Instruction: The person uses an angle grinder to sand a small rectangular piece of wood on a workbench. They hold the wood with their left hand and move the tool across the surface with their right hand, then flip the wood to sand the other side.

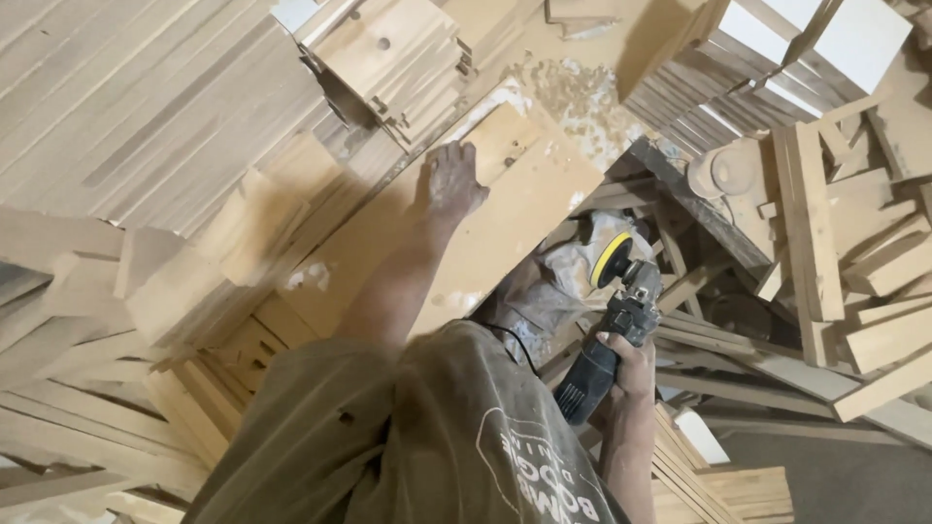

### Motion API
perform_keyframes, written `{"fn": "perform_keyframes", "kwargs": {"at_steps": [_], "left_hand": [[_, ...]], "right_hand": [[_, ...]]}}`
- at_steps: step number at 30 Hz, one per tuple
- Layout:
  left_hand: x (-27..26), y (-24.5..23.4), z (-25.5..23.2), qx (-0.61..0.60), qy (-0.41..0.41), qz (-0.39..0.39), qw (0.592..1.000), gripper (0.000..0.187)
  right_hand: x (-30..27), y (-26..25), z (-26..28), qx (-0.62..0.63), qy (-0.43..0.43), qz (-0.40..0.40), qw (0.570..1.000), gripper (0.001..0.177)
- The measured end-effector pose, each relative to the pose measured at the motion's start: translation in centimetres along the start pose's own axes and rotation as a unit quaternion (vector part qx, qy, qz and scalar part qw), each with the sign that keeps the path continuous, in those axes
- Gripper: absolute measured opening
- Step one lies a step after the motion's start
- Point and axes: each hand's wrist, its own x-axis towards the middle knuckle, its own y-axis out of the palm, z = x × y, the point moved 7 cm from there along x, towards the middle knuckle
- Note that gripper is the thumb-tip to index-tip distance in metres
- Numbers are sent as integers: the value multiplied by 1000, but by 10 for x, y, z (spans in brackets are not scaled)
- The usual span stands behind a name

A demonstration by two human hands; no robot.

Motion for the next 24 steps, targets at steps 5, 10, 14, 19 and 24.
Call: {"fn": "perform_keyframes", "kwargs": {"at_steps": [5,10,14,19,24], "left_hand": [[-68,-25,4,-9,64,22,998,101],[-165,0,26,57,167,97,979,98],[-186,9,39,53,158,129,978,100],[-174,24,48,75,142,157,974,124],[-180,24,36,86,174,159,968,117]], "right_hand": [[6,13,5,-55,-5,44,997,33],[39,15,-16,-127,14,66,990,33],[62,18,-33,-282,34,71,956,41],[59,24,-56,-544,54,98,832,69],[55,24,-76,-645,47,119,754,69]]}}
